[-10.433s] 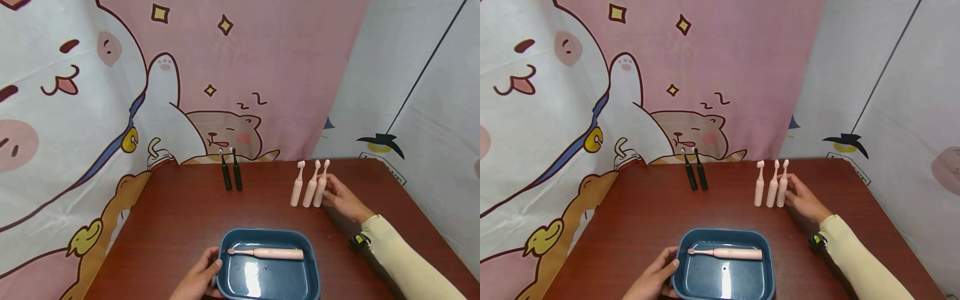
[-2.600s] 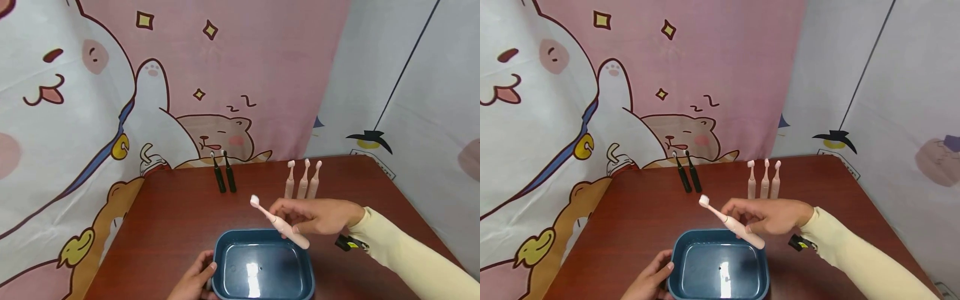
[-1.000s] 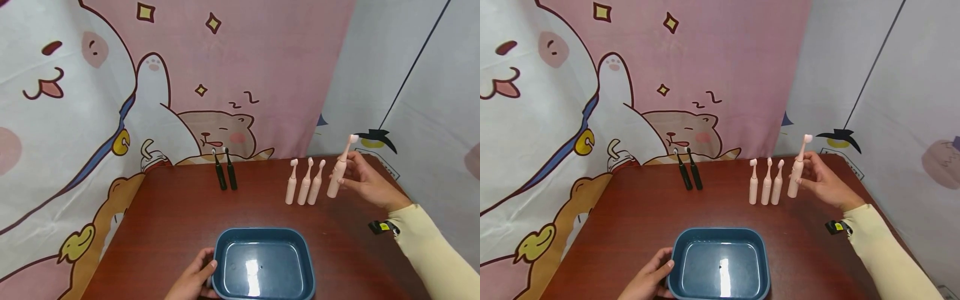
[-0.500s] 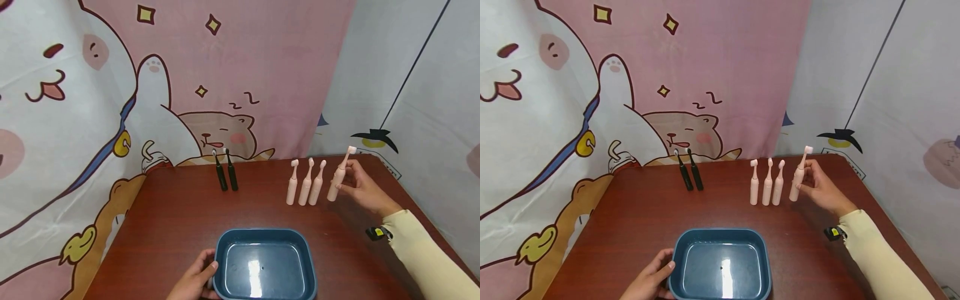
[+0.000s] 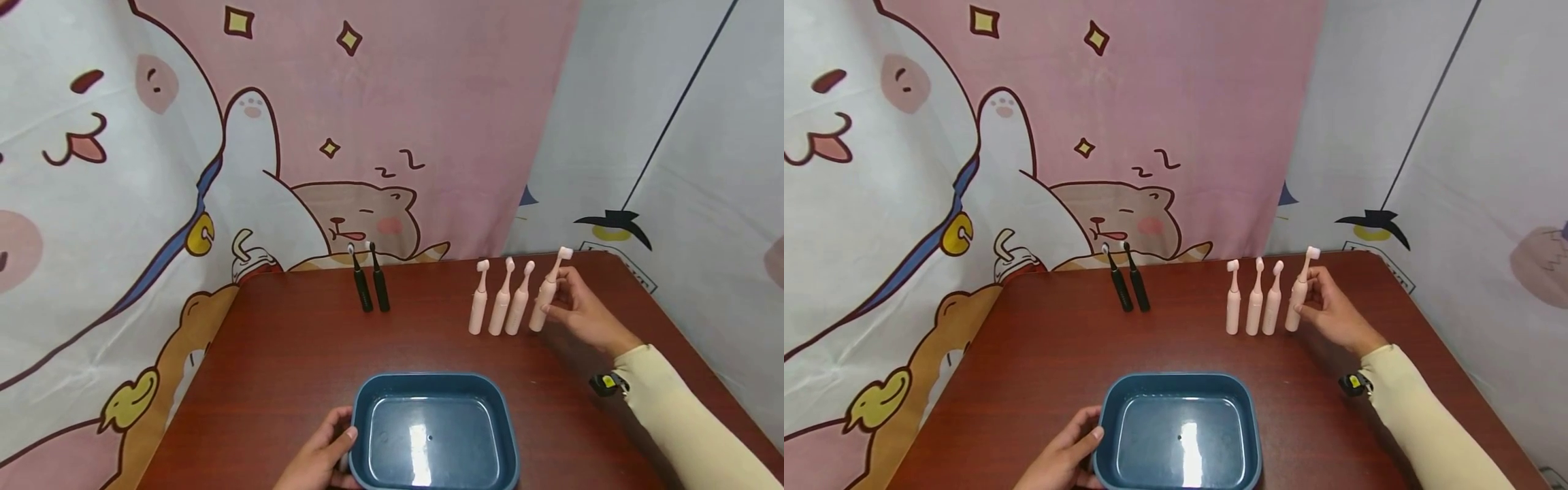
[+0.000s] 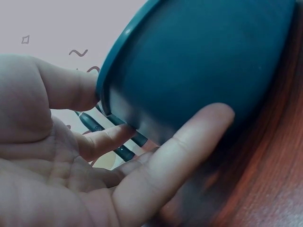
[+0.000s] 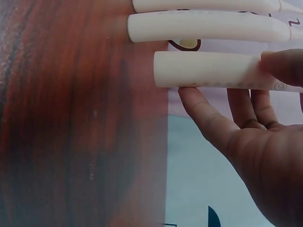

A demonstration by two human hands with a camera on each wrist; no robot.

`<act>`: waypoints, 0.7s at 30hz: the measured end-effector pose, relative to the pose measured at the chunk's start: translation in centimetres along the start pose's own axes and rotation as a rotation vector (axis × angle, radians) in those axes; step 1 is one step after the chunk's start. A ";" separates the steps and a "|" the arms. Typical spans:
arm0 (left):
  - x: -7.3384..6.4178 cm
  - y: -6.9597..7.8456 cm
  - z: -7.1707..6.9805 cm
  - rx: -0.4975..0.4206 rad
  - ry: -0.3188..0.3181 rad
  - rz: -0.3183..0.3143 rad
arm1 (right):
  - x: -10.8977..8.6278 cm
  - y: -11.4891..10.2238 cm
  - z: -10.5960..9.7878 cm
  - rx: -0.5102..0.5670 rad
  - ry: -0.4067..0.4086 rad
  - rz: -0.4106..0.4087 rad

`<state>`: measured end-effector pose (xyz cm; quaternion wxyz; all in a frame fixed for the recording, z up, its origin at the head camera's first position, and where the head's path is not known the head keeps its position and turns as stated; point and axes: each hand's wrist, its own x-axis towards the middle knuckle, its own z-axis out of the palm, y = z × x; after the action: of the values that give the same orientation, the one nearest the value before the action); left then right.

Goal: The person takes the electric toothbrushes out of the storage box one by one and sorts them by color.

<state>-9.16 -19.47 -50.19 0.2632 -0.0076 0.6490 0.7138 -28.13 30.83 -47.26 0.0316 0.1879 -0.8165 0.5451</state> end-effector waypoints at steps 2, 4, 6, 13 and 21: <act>0.1 -0.1 0.0 0.000 -0.007 0.010 | 0.0 0.3 0.1 -0.001 0.013 0.017; 0.0 0.0 0.0 -0.001 -0.005 0.010 | 0.1 0.5 0.2 -0.013 0.024 0.039; 0.0 0.0 0.0 -0.002 -0.003 0.006 | 0.1 0.8 0.3 -0.021 0.036 0.060; 0.0 0.1 0.0 0.010 0.008 -0.008 | -0.2 1.3 0.5 -0.047 0.035 0.028; 0.1 0.2 0.1 0.008 0.012 -0.008 | -0.1 1.5 0.8 -0.118 0.053 0.012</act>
<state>-9.27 -19.37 -50.02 0.2621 -0.0134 0.6536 0.7099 -28.44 30.66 -48.91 0.0608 0.1665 -0.8471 0.5011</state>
